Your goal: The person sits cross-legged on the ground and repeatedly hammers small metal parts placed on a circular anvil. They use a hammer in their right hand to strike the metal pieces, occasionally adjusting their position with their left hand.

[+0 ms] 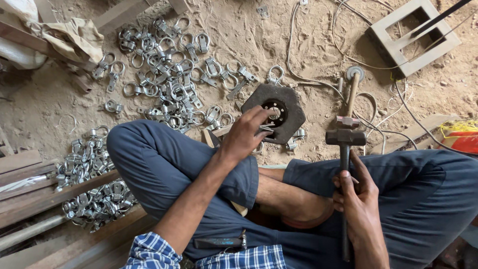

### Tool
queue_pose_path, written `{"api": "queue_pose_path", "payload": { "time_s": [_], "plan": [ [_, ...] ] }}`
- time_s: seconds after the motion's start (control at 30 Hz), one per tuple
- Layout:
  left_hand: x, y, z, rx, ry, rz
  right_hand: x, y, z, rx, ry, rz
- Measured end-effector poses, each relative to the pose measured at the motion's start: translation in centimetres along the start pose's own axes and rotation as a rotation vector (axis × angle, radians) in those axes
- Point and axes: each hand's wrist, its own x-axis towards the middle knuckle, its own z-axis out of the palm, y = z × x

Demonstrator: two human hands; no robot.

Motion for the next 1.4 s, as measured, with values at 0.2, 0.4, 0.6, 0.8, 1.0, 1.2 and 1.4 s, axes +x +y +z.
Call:
{"api": "queue_pose_path", "payload": {
  "time_s": [0.2, 0.4, 0.6, 0.8, 1.0, 1.2, 1.4],
  "plan": [
    [0.1, -2.2, 2.0, 0.109, -0.003, 0.022, -0.3, -0.3, 0.1, -0.014, 0.004, 0.019],
    [0.2, -1.2, 1.2, 0.059, -0.035, -0.009, -0.4, -0.4, 0.2, -0.028, 0.011, 0.015],
    [0.5, 0.6, -0.1, 0.257, -0.018, -0.009, -0.2, -0.1, 0.0, -0.021, 0.027, 0.037],
    [0.3, -0.1, 0.9, 0.337, -0.055, -0.112, 0.1, 0.6, 0.0, -0.128, 0.011, -0.039],
    [-0.2, 0.2, -0.4, 0.231, -0.070, -0.215, -1.7, -1.5, 2.4, -0.563, -0.032, -0.276],
    [-0.1, -0.4, 0.0, 0.363, -0.043, -0.161, -2.8, -3.8, 6.5, -0.644, -0.116, -0.986],
    [0.0, -0.2, 0.1, 0.377, -0.061, -0.159, -1.7, -4.6, 7.4, -0.850, -0.144, -0.448]
  ]
}}
